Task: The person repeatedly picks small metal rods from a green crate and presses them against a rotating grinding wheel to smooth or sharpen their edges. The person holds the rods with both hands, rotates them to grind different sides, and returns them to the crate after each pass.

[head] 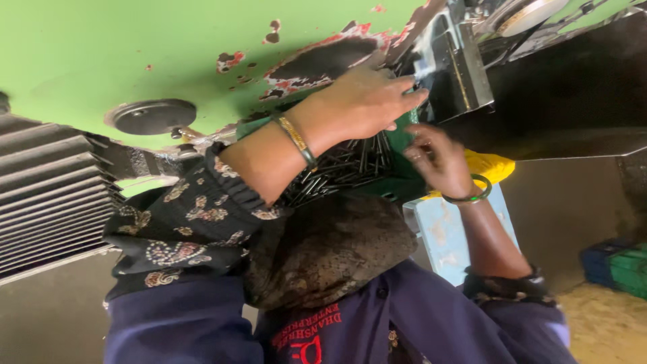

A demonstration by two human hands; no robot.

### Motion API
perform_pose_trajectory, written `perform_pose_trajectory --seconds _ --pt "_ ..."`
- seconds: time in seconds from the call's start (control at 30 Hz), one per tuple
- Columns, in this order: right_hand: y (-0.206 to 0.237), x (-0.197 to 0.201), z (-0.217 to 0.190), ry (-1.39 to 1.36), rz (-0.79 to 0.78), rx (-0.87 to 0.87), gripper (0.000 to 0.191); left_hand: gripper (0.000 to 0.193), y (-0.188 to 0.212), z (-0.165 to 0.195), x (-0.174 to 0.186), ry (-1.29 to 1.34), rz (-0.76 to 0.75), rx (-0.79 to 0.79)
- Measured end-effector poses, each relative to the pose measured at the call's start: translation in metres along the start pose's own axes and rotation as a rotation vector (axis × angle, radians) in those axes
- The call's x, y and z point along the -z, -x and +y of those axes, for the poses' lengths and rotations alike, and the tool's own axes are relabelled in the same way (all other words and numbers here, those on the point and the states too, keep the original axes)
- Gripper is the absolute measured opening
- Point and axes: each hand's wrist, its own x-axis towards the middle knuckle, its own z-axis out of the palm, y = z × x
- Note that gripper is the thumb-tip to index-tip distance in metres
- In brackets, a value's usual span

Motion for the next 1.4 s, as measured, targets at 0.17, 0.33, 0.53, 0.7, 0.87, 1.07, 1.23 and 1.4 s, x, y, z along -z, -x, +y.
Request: perform_pose_trajectory --seconds 0.17,0.33,0.53,0.7,0.87,1.07,1.23,1.4 --pt "-0.028 -0.016 -0.009 0.671 -0.486 0.319 0.070 0.045 0.001 -0.001 -0.021 -0.116 0.046 -0.035" --pt "-0.046 -0.051 0.017 0.866 -0.588 0.378 0.058 0.048 0.005 0.005 -0.029 -0.085 0.001 -0.055" --pt "-0.071 -0.084 0.047 0.370 -0.391 -0.130 0.040 0.045 0.011 0.009 -0.026 -0.085 0.026 -0.067" --pt "-0.088 -0.082 0.046 0.754 -0.732 -0.116 0.051 0.039 0.011 0.008 -0.024 -0.085 0.022 -0.040" --pt "-0.096 -0.085 0.048 0.840 -0.929 -0.138 0.057 0.040 0.011 0.003 -0.024 -0.149 0.098 -0.049" --pt "-0.105 -0.102 0.074 0.403 -0.661 -0.300 0.052 0.042 0.011 0.001 -0.021 -0.112 0.075 -0.023" --pt "-0.102 -0.097 0.066 0.488 -0.608 -0.286 0.044 0.056 0.011 0.001 -0.016 -0.092 0.041 -0.026" --pt "-0.070 -0.109 0.051 0.117 -0.231 -0.276 0.031 0.058 0.011 0.002 -0.014 -0.097 -0.003 -0.024"
